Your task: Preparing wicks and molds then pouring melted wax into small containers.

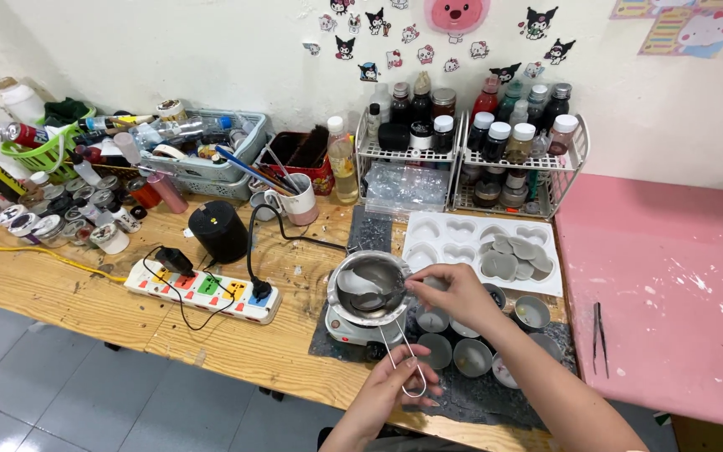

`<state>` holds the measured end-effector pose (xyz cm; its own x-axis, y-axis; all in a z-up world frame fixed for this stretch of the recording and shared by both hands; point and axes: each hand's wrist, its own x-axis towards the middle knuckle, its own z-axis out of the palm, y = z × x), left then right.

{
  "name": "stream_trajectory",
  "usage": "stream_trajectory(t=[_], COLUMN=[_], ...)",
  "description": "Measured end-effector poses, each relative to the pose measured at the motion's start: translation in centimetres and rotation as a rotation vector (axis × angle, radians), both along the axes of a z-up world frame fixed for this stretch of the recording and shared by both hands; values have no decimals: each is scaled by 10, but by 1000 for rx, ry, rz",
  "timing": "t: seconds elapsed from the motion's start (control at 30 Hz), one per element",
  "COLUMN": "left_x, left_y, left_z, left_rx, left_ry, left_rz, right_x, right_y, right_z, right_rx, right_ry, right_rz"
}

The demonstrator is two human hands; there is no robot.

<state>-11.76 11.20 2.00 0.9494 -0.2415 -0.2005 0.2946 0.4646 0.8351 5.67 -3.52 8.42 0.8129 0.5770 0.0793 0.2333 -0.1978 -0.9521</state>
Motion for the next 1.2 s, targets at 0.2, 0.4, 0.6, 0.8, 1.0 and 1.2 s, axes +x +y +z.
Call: stream_trajectory(t=[0.2,0.4,0.6,0.8,1.0,1.2], left_x=[-2,-6,-9,-13,-17,-17], left_y=[8,17,33,53,60,63], left_z=[-9,-14,-23,-15,-5,-2], left_rx=[-45,-30,-41,20,79,112], left_ry=[-11,-2,-27,0,29,69], left_rz=[-1,19,67,77,93,109], right_x=[-20,-22,-8,-6,2,3], right_y=[17,35,29,12,23,51], right_z=[32,40,51,92,87,81], right_rx=[42,3,10,32,113,36], right_ry=[127,91,87,29,-46,-68], right_rz=[142,248,234,110,94,143])
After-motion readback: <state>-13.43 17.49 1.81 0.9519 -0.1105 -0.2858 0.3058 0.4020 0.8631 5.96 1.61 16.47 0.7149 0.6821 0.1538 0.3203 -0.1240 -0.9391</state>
